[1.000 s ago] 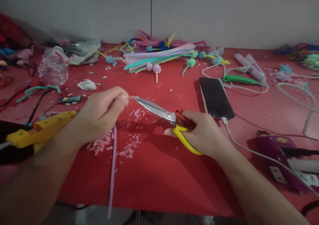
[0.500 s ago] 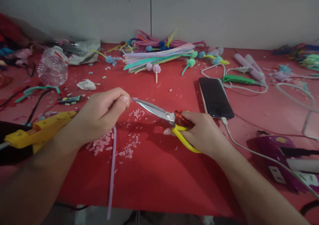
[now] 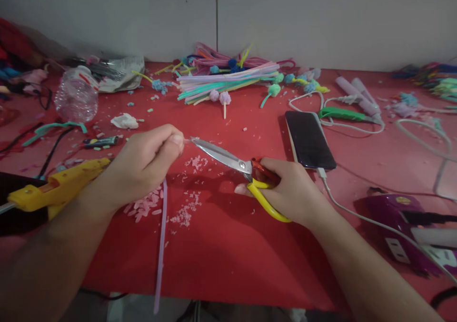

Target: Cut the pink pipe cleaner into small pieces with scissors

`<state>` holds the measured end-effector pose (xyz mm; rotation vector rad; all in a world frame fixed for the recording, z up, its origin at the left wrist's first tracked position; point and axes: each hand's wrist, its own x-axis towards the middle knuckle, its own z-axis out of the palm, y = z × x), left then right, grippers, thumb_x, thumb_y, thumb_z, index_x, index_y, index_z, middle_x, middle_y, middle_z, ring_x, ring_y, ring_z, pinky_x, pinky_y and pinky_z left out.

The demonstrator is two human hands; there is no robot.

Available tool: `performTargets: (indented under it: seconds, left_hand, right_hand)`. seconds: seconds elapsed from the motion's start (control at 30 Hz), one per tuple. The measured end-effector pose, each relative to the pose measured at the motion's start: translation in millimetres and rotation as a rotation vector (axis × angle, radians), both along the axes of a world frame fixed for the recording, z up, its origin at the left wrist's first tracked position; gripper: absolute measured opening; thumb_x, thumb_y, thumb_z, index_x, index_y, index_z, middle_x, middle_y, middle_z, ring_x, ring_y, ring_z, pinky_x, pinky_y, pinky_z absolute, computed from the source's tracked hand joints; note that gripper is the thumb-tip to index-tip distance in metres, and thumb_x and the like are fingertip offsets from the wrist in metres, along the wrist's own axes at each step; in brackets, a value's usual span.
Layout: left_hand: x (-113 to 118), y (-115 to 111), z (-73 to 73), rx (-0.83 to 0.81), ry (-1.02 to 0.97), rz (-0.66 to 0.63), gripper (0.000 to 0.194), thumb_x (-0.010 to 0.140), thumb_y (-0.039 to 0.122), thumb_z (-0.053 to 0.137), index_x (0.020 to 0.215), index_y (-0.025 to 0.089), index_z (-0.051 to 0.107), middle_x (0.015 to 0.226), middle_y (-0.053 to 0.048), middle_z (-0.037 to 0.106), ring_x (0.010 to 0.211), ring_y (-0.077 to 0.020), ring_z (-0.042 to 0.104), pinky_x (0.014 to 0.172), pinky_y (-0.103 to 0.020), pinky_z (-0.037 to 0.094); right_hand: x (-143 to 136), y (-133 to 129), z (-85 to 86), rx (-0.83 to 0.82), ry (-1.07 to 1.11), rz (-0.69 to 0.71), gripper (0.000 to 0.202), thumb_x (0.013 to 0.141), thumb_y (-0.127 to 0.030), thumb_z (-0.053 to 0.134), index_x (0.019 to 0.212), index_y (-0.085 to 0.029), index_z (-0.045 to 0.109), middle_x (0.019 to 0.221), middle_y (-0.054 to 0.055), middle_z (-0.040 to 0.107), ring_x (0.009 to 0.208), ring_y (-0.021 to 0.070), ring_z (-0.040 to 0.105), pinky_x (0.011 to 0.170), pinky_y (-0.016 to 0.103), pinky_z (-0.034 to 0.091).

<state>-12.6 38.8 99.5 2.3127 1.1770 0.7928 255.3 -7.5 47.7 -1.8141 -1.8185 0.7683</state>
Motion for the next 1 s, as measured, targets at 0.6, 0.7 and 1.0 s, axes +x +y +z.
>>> performTargets:
  seconds: [0.6, 0.7, 1.0]
  left_hand:
    - [0.7, -1.0, 0.3, 0.006, 0.007, -0.034, 0.029, 0.107, 0.020, 0.042, 0.078, 0.021, 0.045, 0.065, 0.004, 0.048, 0.058, -0.0106, 0.043, 0.057, -0.029, 0.034]
    - [0.6, -1.2, -0.5, 0.016, 0.004, -0.032, 0.029, 0.106, 0.019, 0.042, 0.078, 0.020, 0.045, 0.066, 0.004, 0.049, 0.058, -0.0102, 0.043, 0.057, -0.028, 0.034]
    - [0.7, -1.1, -1.3, 0.042, -0.019, -0.032, 0.029, 0.108, 0.020, 0.040, 0.080, 0.020, 0.046, 0.063, 0.006, 0.046, 0.056, -0.0094, 0.043, 0.055, -0.028, 0.034]
  right_hand:
    - [-1.4, 1.6, -0.1, 0.016, -0.022, -0.006, 0.074, 0.062, -0.089, 0.073, 0.059, -0.024, 0.039, 0.058, -0.006, 0.029, 0.055, 0.0099, 0.025, 0.047, 0.027, 0.022]
    - [-3.2, 1.7, 1.6, 0.046, 0.013, -0.042, 0.076, 0.056, -0.094, 0.071, 0.056, -0.024, 0.041, 0.057, -0.005, 0.029, 0.054, 0.0101, 0.025, 0.046, 0.027, 0.021]
    - [-0.3, 0.1, 1.3, 0.052, 0.030, -0.005, 0.072, 0.057, -0.088, 0.076, 0.058, -0.023, 0.045, 0.058, -0.006, 0.031, 0.055, 0.0102, 0.028, 0.046, 0.026, 0.024]
